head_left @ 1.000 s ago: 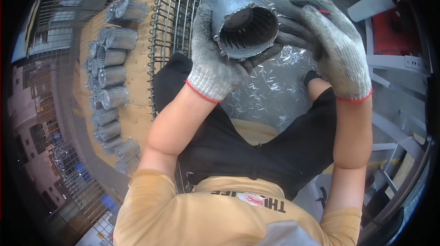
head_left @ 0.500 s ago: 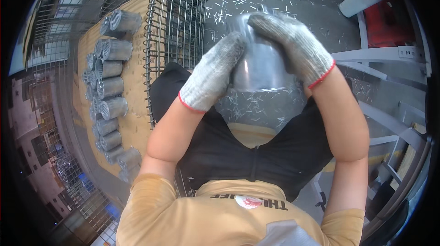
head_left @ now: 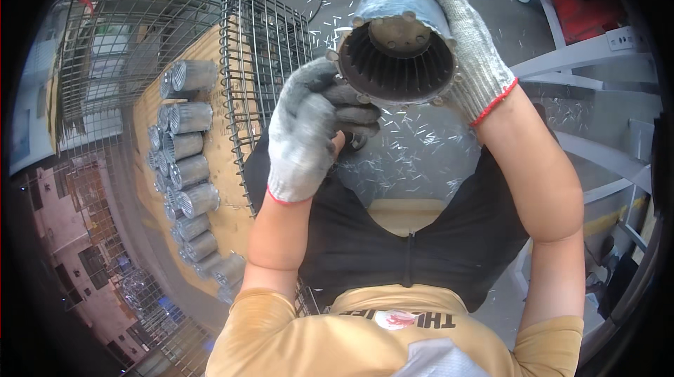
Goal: Cleaning and deburring cylindrical metal vent components with a tool.
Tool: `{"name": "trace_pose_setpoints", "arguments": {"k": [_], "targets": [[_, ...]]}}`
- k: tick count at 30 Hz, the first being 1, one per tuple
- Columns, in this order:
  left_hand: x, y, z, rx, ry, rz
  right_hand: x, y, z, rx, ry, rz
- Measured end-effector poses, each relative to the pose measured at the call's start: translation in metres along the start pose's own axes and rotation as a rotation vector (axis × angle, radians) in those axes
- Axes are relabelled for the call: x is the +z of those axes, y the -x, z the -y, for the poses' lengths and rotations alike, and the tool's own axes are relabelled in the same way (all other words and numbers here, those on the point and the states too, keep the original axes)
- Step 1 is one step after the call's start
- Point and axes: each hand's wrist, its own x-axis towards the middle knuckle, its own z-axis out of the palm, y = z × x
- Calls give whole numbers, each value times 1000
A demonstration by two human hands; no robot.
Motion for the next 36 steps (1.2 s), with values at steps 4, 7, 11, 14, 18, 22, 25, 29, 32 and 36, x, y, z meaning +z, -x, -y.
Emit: {"name": "trace_pose_setpoints", "arguments": {"k": [4,7,11,14,18,22,25,29,32,36], "targets": [[2,3,11,138,-298,-77,-10,-2,-11,38,44,15],[6,3,16,260,-213,-35,-22,-6,-21,86,100,32],[2,8,12,282,-272,-66,-33,-11,-35,154,178,67],[-8,13,16,275,-351,-60,-33,-10,-36,180,228,91],[-6,13,19,309,-368,-102,-29,-12,-32,227,217,87],[-3,12,12,332,-363,-120,-27,-16,-35,216,202,56],[-13,11,15,356,-365,-118,-17,-12,-39,166,192,36],[-11,10,17,411,-478,-168,-31,-16,-40,144,90,211],[-14,10,18,405,-468,-144,-24,-12,-36,106,135,191],[-7,10,15,366,-337,-141,-16,-10,-30,104,203,70]]}}
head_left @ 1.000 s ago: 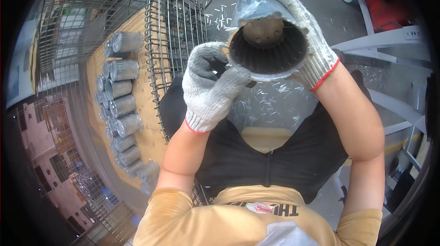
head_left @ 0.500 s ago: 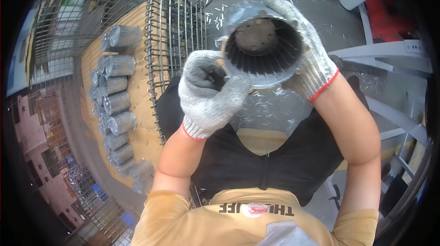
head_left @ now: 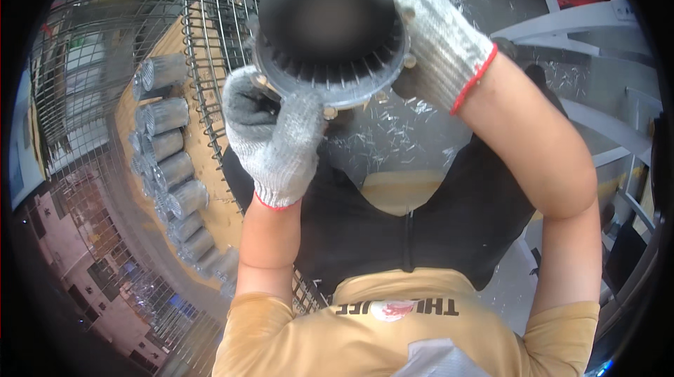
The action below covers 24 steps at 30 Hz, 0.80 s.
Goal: Cleaning and deburring cylindrical metal vent components with a tool.
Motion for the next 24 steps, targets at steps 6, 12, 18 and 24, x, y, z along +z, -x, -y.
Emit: {"name": "trace_pose_setpoints", "arguments": {"k": [6,12,18,24], "targets": [[-1,-5,5,56,-22,-54,-13,3,14,16,1,127],[6,-1,-2,25,31,38,-5,-5,-7,10,51,74],[-1,7,-1,-5,-18,76,-37,-5,-23,126,-86,81],[-4,2,4,-17,-117,84,-28,-6,-15,111,-95,-58]]}}
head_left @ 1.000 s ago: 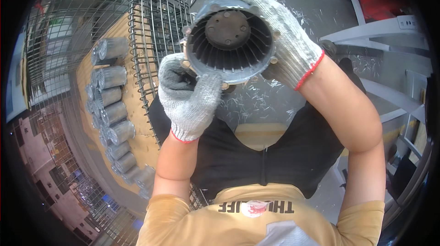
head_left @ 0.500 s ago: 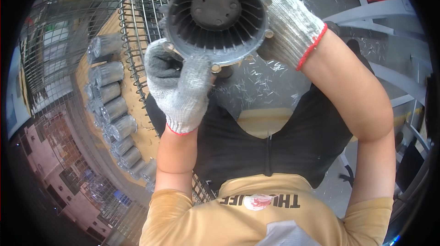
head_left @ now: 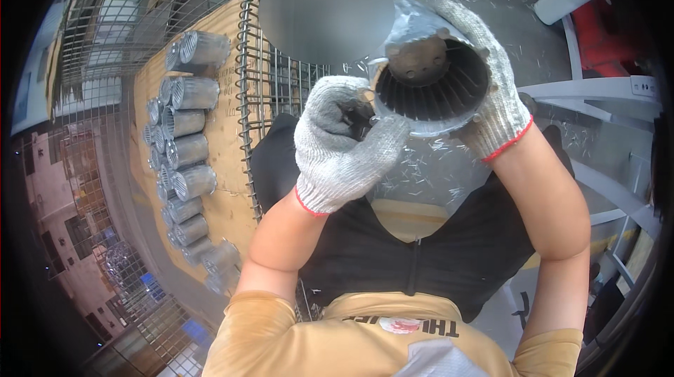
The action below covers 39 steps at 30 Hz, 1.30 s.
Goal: Cleaning and deburring cylindrical metal vent components with a tool.
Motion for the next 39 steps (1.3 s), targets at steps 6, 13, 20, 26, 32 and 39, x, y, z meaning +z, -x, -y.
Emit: {"name": "trace_pose_setpoints", "arguments": {"k": [6,13,20,26,32,39], "targets": [[-24,-21,1,6,-58,180,19,17,30,-188,-75,85],[-14,-22,-14,-314,1007,201,0,40,72,-274,-44,351],[-13,-14,-7,-76,-184,325,-7,44,70,-177,1,512],[-13,-17,-1,-62,-103,406,-1,49,65,-238,42,303],[-3,-24,-24,-490,-157,505,-1,47,64,-306,-47,212],[7,-14,6,-34,-482,256,0,47,63,-315,-75,236]]}}
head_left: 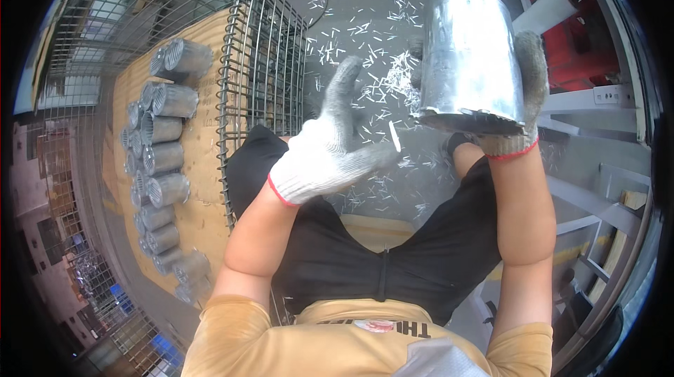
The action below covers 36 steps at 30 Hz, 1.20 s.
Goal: Cleaning and deburring cylindrical metal vent components with a tool.
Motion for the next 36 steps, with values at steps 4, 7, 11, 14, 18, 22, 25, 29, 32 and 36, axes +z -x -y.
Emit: {"name": "trace_pose_setpoints", "arguments": {"k": [4,7,11,14,18,22,25,29,32,36], "targets": [[-9,-8,8,152,-125,-133,-2,0,-1,-22,31,-11],[-24,-7,17,172,-194,32,-2,-1,-1,-37,53,-16],[-16,-11,1,97,-76,93,-4,-1,0,-55,82,-25],[-9,-6,-3,-128,202,10,-6,-2,-2,-61,101,-27],[-8,-9,-6,-394,471,153,-6,-2,-2,-82,145,-18],[-5,-11,-9,-569,666,248,-15,15,-11,-98,405,39],[14,5,8,-455,1869,682,10,3,-28,-196,537,332],[7,18,-2,-400,2052,510,22,3,-40,-374,745,436],[-6,14,-5,-408,1697,234,20,2,-34,-472,912,380],[-17,2,-1,-70,953,24,44,16,-33,-180,884,-86]]}}
